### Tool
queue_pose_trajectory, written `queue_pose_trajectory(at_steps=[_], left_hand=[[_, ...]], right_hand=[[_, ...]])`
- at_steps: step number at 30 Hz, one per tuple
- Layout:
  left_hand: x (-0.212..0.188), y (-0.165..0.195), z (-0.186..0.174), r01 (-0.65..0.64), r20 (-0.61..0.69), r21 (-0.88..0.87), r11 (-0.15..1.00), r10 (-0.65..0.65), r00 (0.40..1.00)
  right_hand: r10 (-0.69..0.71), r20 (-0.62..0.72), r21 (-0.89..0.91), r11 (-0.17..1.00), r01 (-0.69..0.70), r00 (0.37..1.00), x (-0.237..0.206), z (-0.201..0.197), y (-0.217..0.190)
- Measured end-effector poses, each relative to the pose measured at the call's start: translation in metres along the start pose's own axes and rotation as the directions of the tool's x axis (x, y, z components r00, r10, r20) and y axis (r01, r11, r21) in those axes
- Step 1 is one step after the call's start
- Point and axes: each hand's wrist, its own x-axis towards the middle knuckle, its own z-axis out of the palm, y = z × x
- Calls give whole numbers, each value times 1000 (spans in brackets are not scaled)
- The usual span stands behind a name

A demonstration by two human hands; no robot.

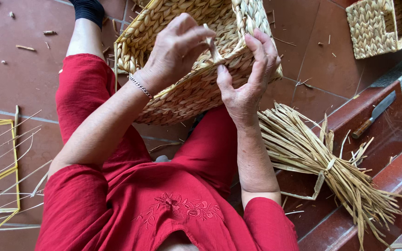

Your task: The person sits on the floor with a woven water-hyacinth basket on their lap, trims protruding weave strands with scissors, and tucks and weaves flat strips along the basket rim, working around the edges and pressing strips into place by hand.

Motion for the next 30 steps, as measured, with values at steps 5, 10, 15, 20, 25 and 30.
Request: queue_pose_trajectory(at_steps=[5,10,15,20,25,30], left_hand=[[1,-4,-6,-164,109,114,980,152,982],[5,-11,-4,62,99,-246,967,-39,994],[3,-14,5,529,389,-747,403,-380,839],[0,-16,15,555,463,-781,285,-331,822],[-3,-21,20,483,409,-782,395,-259,875],[4,-29,12,498,485,-823,274,-119,867]], right_hand=[[15,-29,-48,999,-17,999,-3,6,-4],[21,-52,-48,999,-23,998,-2,8,-5],[30,-36,-28,999,-31,999,-5,5,-4],[12,-40,-20,1000,-13,999,-6,4,-2],[6,-39,-30,1000,-7,999,-7,3,1],[-18,-66,-22,1000,17,998,-2,4,-4]])
